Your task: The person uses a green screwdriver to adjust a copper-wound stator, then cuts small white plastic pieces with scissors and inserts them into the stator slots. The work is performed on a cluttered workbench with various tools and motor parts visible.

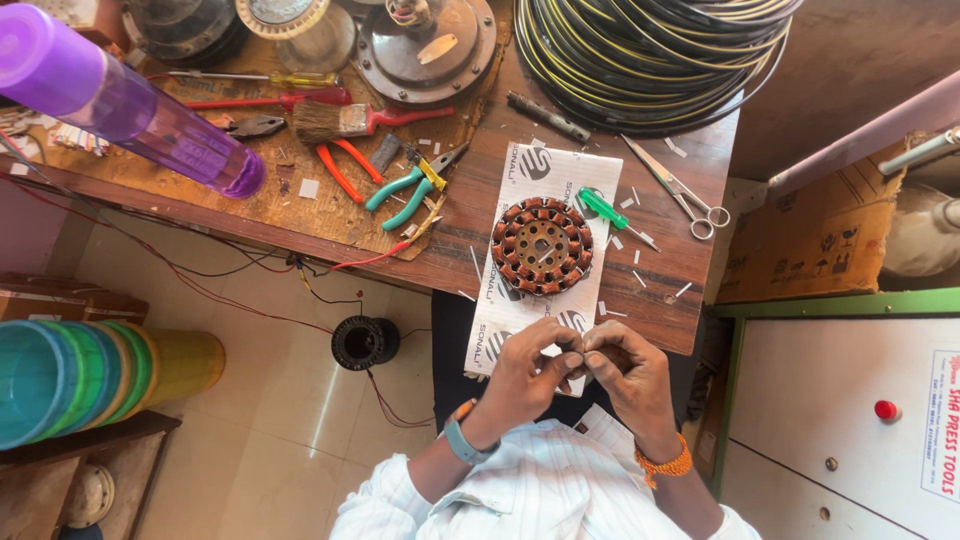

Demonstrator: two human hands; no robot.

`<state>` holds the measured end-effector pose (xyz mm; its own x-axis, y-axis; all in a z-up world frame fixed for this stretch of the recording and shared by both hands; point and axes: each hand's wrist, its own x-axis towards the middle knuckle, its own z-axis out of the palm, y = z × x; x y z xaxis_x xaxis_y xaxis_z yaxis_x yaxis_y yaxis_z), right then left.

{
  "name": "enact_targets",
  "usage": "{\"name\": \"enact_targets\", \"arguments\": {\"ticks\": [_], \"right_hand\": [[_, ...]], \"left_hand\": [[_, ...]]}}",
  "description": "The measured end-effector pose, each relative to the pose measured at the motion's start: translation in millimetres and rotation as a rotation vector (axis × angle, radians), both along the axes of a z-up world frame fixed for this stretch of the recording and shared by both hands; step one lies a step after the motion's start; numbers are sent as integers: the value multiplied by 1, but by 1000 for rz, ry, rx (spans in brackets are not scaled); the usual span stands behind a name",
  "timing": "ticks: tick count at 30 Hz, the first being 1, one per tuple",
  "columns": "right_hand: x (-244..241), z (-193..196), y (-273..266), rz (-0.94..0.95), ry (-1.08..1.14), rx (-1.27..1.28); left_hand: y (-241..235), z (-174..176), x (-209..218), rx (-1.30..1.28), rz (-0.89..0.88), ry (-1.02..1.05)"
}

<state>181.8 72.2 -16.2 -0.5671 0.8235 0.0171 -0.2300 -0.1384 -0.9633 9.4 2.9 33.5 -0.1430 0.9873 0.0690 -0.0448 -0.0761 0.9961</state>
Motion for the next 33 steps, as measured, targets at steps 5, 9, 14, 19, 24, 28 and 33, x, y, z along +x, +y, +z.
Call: {"name": "enact_targets", "arguments": {"ticks": [5,9,14,19,24,28,33], "right_hand": [[-1,-3,-5,13,33,-15],[1,-1,-4,69,44,4],[2,3,0,166,90,-112],[-2,12,3,134,68,-35],[-16,39,5,-109,-213,337],[-21,54,7,-188,-284,484],[0,34,3,-228,-284,339]], "left_hand": [[5,-8,-16,-164,-168,-196],[6,-12,-27,-192,-238,-222],[5,-14,-33,-198,-234,-253],[6,-10,-32,-34,-175,-126],[9,10,-15,116,115,221],[15,26,-10,165,218,371],[5,11,-21,199,139,501]]}}
